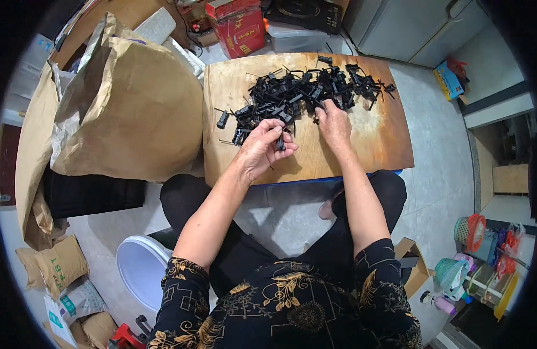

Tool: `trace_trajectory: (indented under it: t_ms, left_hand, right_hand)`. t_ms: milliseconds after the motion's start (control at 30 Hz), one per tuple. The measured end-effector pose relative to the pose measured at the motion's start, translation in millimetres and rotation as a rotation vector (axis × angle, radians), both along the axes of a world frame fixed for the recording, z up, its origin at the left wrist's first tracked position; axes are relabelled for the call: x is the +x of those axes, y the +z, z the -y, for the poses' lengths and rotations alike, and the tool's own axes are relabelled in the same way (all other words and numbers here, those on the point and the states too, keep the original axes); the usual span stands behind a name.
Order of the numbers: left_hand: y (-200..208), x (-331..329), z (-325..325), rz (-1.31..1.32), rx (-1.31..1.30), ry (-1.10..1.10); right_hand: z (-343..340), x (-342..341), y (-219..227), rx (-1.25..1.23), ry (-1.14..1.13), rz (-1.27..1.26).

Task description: Inspecting and sorting small black plastic components from a pile on a workbench into a white bucket.

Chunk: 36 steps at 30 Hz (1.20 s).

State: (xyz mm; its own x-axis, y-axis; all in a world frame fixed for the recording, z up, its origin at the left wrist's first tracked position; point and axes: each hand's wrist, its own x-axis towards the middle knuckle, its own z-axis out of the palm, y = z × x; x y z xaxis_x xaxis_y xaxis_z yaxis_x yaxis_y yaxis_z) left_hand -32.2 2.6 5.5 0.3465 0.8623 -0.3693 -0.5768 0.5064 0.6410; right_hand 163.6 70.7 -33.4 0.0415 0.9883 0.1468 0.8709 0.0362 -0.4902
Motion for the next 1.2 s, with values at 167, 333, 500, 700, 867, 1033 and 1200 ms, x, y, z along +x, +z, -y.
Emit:
trace_trajectory:
  t_ms: [167,333,500,700,867,1033,1200]
  left_hand:
    - [-11.0,-4.6,1.5,0.087,-0.109,0.01]
    - [-10.8,-3.7,-0.3,0.058,-0.078,0.004]
    - [-5.2,9.0,-0.3,-0.077,-0.007,0.003]
    - [-14.5,7.2,4.8,-0.198,0.022,-0.025]
    - [-15.7,7.9,4.9,-0.251,0.034,0.0]
    - [-16.8,10.4,4.0,-0.275,0.008,0.011]
    - [-24.9,13.0,2.0,-0.319,0.049,-0.045]
  right_hand:
    - [1.8,-1.9,-0.4,0.218,0.054,-0.097]
    - [3.8,20.3,0.3,-0.008,0.058,-0.651]
    - [15.1,31.3,-23.2,-0.065,0.095,-0.556]
    - [30.3,26.4,-5.6,0.018,0.111,-0.251]
    - [40.4,21.6,9.2,-0.008,0.071,0.022]
    - [41.6,20.0,12.9,-0.013,0.091,0.134]
    - [28.5,33.2,1.5,-0.028,0.103,-0.334]
